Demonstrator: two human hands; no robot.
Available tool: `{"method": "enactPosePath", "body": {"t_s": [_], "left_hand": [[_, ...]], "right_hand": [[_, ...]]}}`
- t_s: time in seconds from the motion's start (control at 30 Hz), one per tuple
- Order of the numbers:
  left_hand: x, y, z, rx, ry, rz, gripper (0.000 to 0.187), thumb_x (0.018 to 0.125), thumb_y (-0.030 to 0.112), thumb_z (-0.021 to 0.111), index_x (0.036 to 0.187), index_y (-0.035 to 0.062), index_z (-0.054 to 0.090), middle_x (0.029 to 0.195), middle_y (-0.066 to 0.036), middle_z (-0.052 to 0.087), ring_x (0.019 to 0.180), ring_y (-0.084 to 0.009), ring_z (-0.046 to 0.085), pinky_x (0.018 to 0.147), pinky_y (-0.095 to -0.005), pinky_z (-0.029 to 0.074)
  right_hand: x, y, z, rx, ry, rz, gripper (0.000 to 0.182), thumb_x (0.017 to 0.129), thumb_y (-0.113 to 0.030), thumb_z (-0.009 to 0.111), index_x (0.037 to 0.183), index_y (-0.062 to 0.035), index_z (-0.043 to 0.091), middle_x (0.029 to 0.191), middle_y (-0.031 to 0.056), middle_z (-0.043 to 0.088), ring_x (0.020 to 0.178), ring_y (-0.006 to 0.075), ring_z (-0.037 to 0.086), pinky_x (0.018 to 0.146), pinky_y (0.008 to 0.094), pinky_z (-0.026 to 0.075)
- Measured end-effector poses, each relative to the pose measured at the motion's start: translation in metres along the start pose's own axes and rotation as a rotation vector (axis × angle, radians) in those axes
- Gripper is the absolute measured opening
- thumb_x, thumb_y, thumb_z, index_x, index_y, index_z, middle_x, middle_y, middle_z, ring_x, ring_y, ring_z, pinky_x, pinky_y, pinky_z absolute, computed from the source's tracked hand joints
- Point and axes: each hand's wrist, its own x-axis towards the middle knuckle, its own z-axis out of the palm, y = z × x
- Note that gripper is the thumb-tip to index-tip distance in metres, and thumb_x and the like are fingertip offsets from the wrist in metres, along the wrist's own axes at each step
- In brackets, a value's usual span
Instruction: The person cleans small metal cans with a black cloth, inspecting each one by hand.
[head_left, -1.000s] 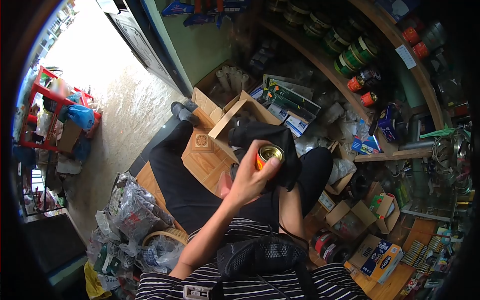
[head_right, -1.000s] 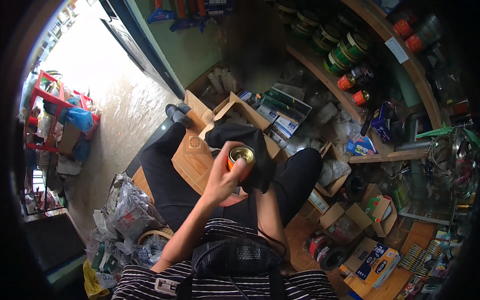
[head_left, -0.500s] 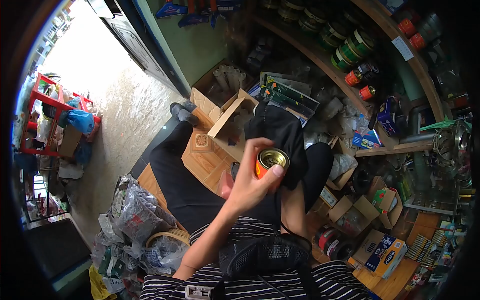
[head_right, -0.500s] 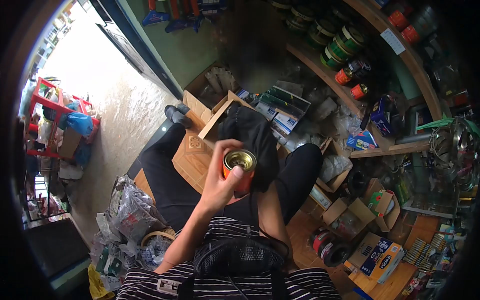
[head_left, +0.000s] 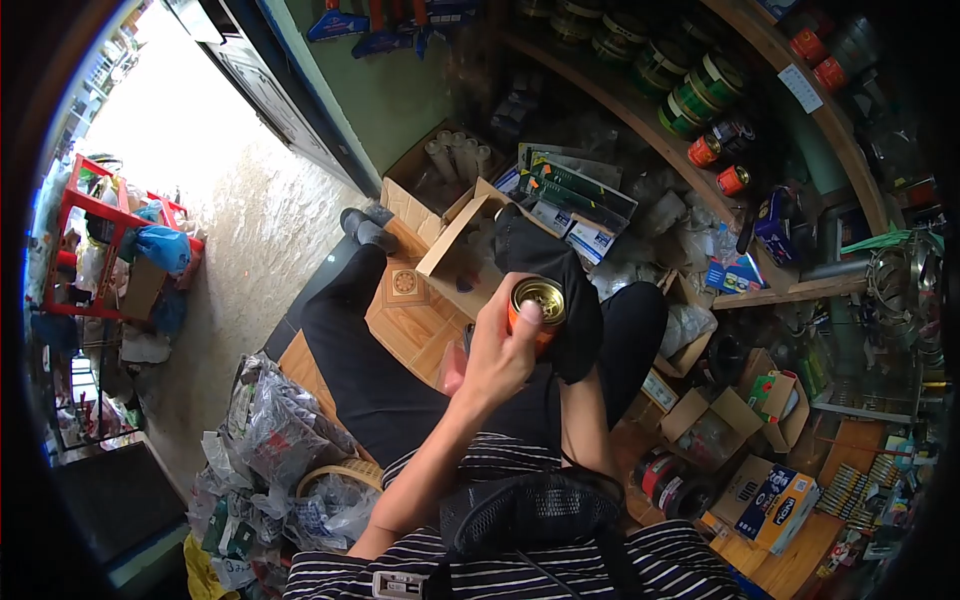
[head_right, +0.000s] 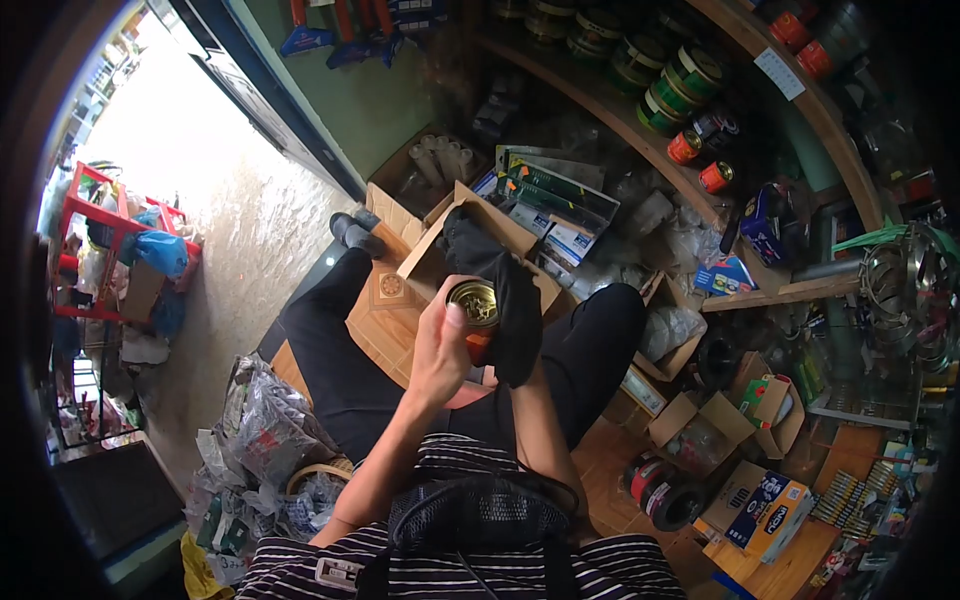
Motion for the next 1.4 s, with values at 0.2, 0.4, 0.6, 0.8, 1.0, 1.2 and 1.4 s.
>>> {"method": "enactPosePath", "body": {"t_s": [0.2,0.4,0.6,0.8,1.0,1.2,1.4], "left_hand": [[0.015,-0.007,0.002,-0.215,0.130,-0.146,0.065,0.110,0.049,0.020,0.092,-0.0004,0.059,0.081,-0.005,0.060,0.081,-0.0141,0.057,0.079,-0.0280,0.046],[0.026,-0.002,-0.004,0.047,0.339,-0.098,0.070,0.110,0.050,0.021,0.081,-0.0011,0.061,0.077,-0.005,0.060,0.070,-0.0130,0.052,0.073,-0.0271,0.044],[0.018,-0.008,-0.008,0.166,0.053,0.178,0.067,0.110,0.041,0.023,0.091,-0.0075,0.066,0.090,-0.014,0.059,0.091,-0.0219,0.057,0.087,-0.0335,0.045],[0.051,-0.016,-0.021,0.200,0.477,0.123,0.062,0.111,0.044,0.022,0.074,0.0022,0.047,0.067,-0.003,0.044,0.064,-0.0156,0.041,0.062,-0.0312,0.036],[0.009,-0.032,0.009,0.305,0.369,0.232,0.064,0.106,0.057,0.028,0.129,-0.0004,0.045,0.120,-0.013,0.050,0.112,-0.0236,0.051,0.101,-0.0359,0.039],[0.012,-0.029,-0.005,0.030,-0.038,0.321,0.102,0.069,0.053,0.088,0.142,-0.0015,0.043,0.138,-0.016,0.047,0.131,-0.0271,0.049,0.110,-0.0407,0.038],[0.007,-0.016,-0.024,0.135,-0.034,0.039,0.078,0.067,0.024,0.094,0.129,-0.0018,0.055,0.111,-0.010,0.068,0.105,-0.0167,0.065,0.095,-0.0320,0.051]], "right_hand": [[-0.003,0.002,0.024,0.340,0.118,0.195,0.042,0.105,-0.024,0.043,0.137,0.0021,0.050,0.131,0.0137,0.059,0.120,0.0211,0.057,0.103,0.0341,0.043],[0.001,-0.023,0.038,0.400,0.142,0.284,0.046,0.110,-0.028,0.033,0.141,0.0022,0.048,0.135,0.0135,0.057,0.125,0.0196,0.054,0.109,0.0330,0.040],[0.017,-0.021,0.031,0.694,0.075,0.115,0.044,0.110,-0.029,0.034,0.133,0.0025,0.054,0.126,0.0109,0.062,0.115,0.0163,0.059,0.102,0.0297,0.044],[0.009,-0.020,0.039,0.619,0.243,0.209,0.043,0.108,-0.032,0.036,0.116,0.0023,0.060,0.114,0.0094,0.067,0.101,0.0149,0.063,0.091,0.0284,0.049],[0.011,-0.010,0.035,0.718,0.358,0.106,0.039,0.104,-0.032,0.042,0.104,0.0010,0.064,0.095,0.0116,0.071,0.084,0.0167,0.067,0.075,0.0287,0.055],[-0.005,0.024,0.028,0.393,0.687,0.160,0.025,0.103,-0.027,0.056,0.098,-0.0036,0.062,0.088,0.0012,0.064,0.081,0.0107,0.064,0.068,0.0251,0.052],[0.014,-0.030,0.010,0.410,0.338,0.385,0.028,0.100,-0.028,0.063,0.097,-0.0005,0.066,0.087,0.0023,0.065,0.080,0.0077,0.060,0.070,0.0243,0.047]]}}
